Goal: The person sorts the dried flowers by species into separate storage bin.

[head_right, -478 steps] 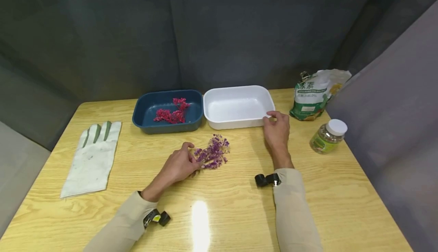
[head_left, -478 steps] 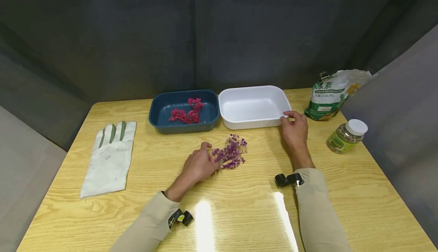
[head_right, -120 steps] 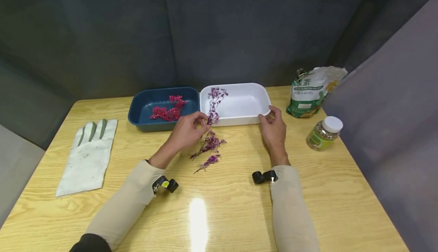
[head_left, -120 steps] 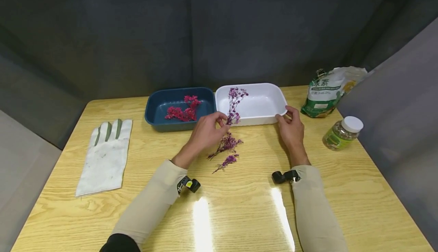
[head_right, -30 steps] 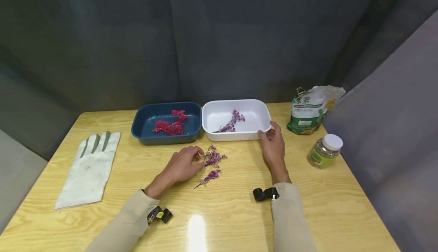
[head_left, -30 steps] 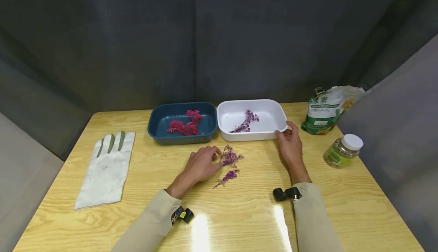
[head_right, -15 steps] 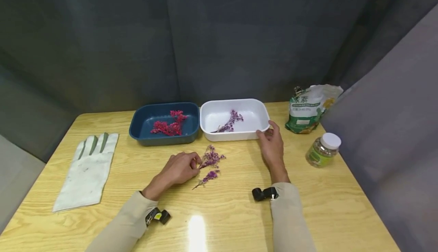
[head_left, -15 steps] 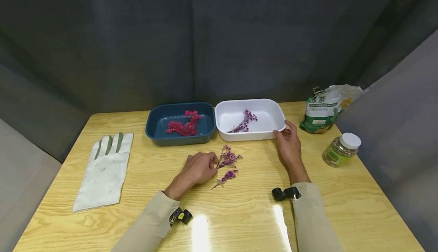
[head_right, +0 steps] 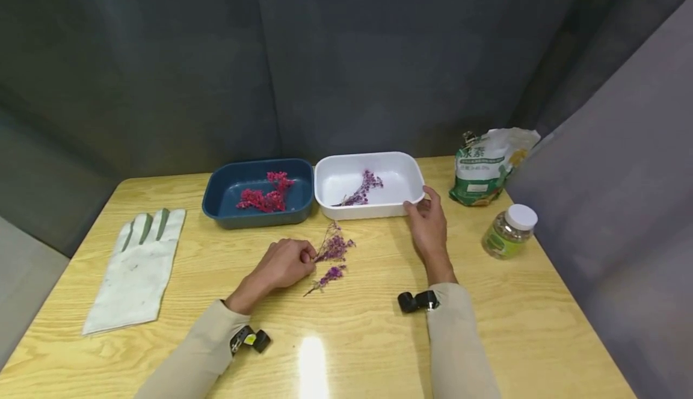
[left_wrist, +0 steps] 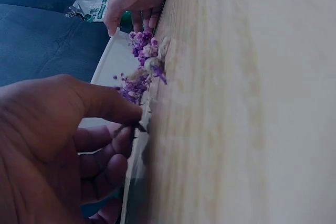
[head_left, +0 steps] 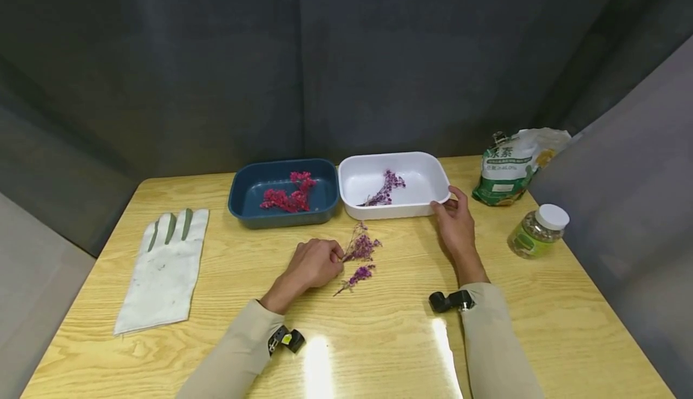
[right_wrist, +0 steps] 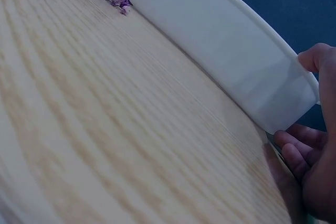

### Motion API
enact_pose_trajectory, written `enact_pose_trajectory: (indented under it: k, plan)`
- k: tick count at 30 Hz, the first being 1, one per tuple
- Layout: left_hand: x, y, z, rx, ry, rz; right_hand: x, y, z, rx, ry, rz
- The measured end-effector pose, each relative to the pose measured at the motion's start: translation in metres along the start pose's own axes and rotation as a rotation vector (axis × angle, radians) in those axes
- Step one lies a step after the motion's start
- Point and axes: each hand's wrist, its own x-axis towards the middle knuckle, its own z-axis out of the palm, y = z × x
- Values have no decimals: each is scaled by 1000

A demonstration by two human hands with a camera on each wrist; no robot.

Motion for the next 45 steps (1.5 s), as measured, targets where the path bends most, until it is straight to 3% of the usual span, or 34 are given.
enact_pose_trajectory:
  k: [7, 15, 28, 38, 45]
  plan:
    - [1, 1, 1, -42, 96, 12, 0, -1, 1, -4, -6, 0]
    - [4, 3, 1, -80, 116, -5, 0, -1, 0, 3, -13, 20]
    - [9, 5, -2, -126, 209, 32, 0, -4, -2, -5, 0, -8]
    - [16, 7, -20, -176, 277, 84, 0, -3, 1, -59, 33, -34]
    - [31, 17, -28, -140, 297, 106, 0, 1, 1, -67, 32, -36]
